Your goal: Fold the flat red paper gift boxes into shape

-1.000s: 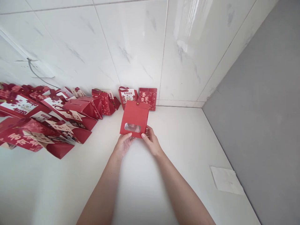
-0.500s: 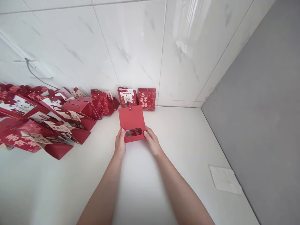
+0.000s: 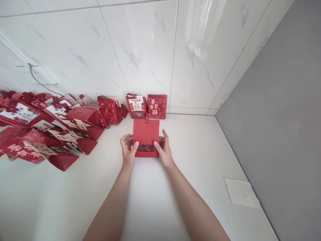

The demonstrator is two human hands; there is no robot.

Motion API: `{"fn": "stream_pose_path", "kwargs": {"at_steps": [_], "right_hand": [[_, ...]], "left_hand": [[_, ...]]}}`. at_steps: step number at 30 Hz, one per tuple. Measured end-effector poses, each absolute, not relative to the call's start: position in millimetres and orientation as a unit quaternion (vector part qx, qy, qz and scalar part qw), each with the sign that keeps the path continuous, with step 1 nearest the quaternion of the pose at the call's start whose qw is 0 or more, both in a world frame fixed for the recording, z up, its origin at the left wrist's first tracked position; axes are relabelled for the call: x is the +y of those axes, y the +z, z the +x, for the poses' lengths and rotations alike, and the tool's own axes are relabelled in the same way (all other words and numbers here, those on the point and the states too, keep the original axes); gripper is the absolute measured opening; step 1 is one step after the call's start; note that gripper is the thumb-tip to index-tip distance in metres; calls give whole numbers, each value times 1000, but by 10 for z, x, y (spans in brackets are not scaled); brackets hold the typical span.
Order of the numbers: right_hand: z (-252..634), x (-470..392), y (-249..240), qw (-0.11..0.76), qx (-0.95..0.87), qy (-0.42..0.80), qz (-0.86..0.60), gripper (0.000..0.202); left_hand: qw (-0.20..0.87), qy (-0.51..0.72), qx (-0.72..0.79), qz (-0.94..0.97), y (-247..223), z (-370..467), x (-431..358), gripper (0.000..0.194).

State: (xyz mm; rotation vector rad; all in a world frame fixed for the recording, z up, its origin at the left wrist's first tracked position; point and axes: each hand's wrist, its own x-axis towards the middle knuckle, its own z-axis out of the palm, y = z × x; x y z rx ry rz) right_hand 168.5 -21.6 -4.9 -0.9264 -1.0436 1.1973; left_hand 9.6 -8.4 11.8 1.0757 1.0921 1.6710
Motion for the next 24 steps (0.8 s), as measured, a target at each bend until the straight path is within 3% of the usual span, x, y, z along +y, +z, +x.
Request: {"fn": "stream_pose_path", "kwargs": {"at_steps": [4,9,11,17,24], "right_hand": [[1643,-313,-17,634,-508,396,-428,66],[1744,-366,229,663,-504,359,-421,39],[1863,-330,456,636,-522,404,-399,34],[2101,-263,1056,445,-640,515,-357,26],[2008,-304,1016,493,-679,383,-386,28]], "left_hand": [[452,578,455,504,151,122,-137,82],[429,524,476,561,105,114,-157,69],[417,511,471,585,69,102,-147,68],[385,483,469,632,26,76,-125,67],[344,466,512,634,54,120,-151,66]]}}
